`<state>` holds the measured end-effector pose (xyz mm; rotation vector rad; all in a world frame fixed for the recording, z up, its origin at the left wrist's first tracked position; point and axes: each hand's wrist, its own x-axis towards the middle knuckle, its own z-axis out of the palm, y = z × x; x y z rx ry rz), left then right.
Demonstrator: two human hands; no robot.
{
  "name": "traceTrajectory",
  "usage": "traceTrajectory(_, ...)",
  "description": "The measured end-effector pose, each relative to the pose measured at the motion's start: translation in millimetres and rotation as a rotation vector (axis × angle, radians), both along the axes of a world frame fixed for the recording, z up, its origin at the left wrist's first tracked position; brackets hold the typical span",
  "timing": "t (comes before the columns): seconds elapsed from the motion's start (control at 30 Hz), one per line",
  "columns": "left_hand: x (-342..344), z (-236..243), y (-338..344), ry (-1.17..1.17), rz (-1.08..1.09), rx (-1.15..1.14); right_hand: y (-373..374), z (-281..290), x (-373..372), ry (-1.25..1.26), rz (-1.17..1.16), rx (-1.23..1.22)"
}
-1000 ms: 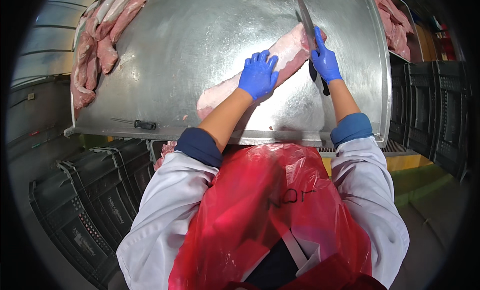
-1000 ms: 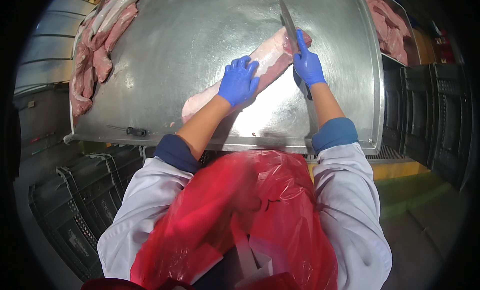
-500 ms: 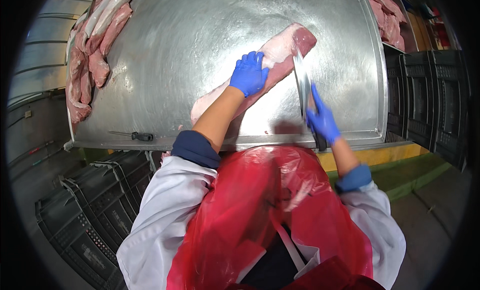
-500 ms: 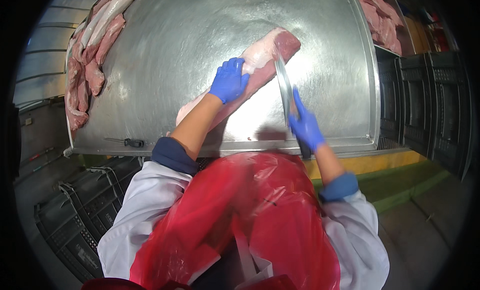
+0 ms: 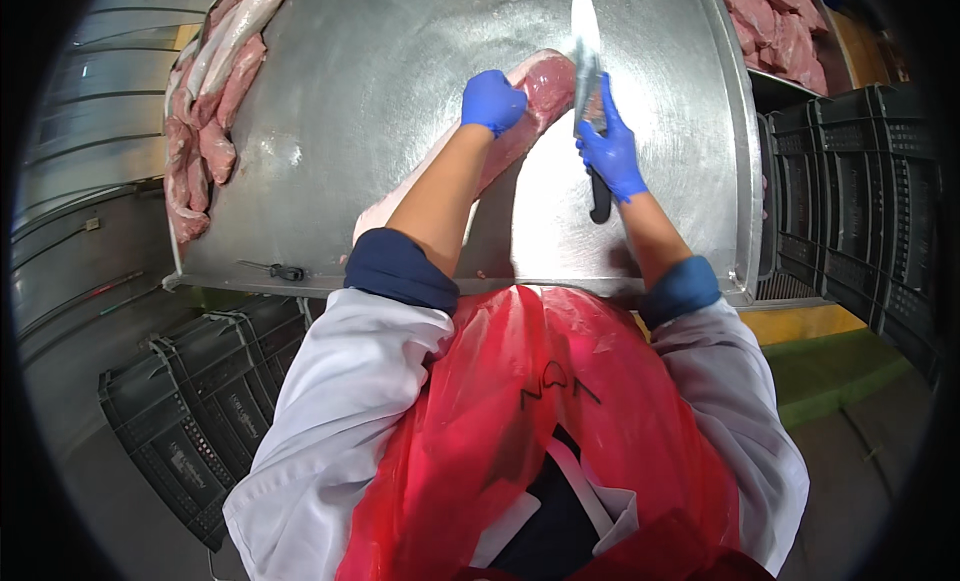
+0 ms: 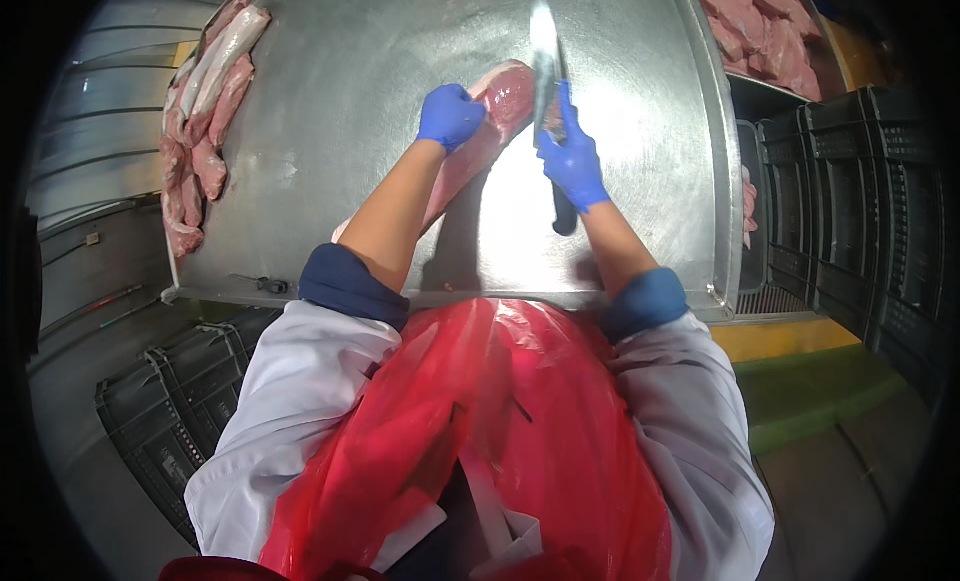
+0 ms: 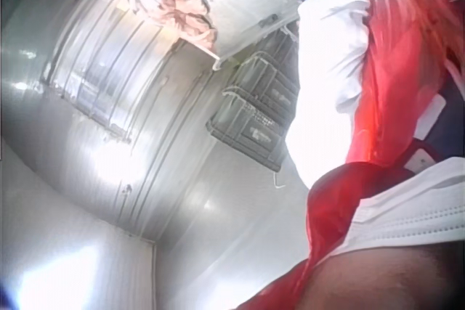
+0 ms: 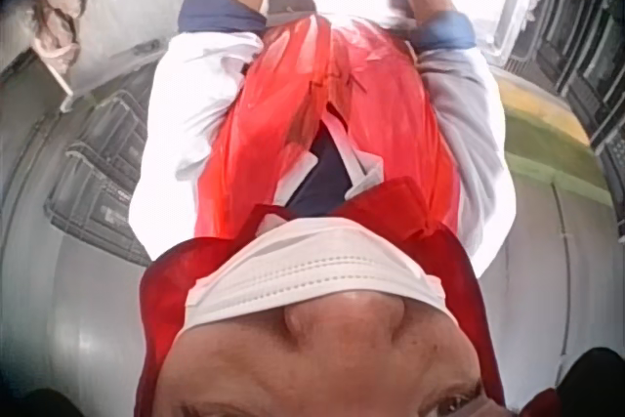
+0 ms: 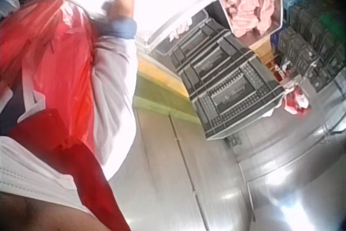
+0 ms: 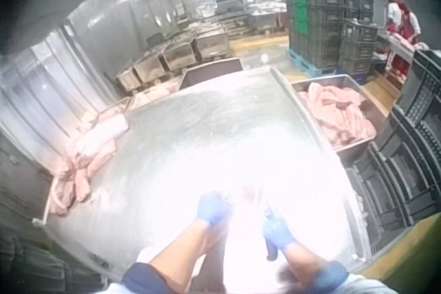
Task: The person trims fat and connective tissue from large cuts of raw meat using a knife. They repeatedly pick up pieces from a pile, trim them on a stainless steel table, and place the trimmed meat into a bin.
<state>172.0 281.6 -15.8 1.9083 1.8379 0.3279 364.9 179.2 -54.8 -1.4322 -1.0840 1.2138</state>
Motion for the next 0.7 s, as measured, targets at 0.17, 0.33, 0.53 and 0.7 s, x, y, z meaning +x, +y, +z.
traceTrajectory(0.17,-5.9,-5.0,4.9,-0.039,-0.008,-0.024,41.2,17.6,-33.1,-0.021,0.199,-0.136)
traceTrajectory(0.33,-12.1,-0.1,-0.1,-0.213,0.057,-0.138,-49.6,-7.2,-19.5,-0.163,0.399,-0.091)
traceTrajectory(0.53,-8.6,2.2,3.3,-0.243,0.022,-0.149,31.8,13.5,-24.3,-0.084,0.434,-0.137)
traceTrajectory(0.7,-21.0,11.0,-0.8,-0.347,0.100,-0.163,-47.8,23.7,1.0,0.078,0.593,-0.243)
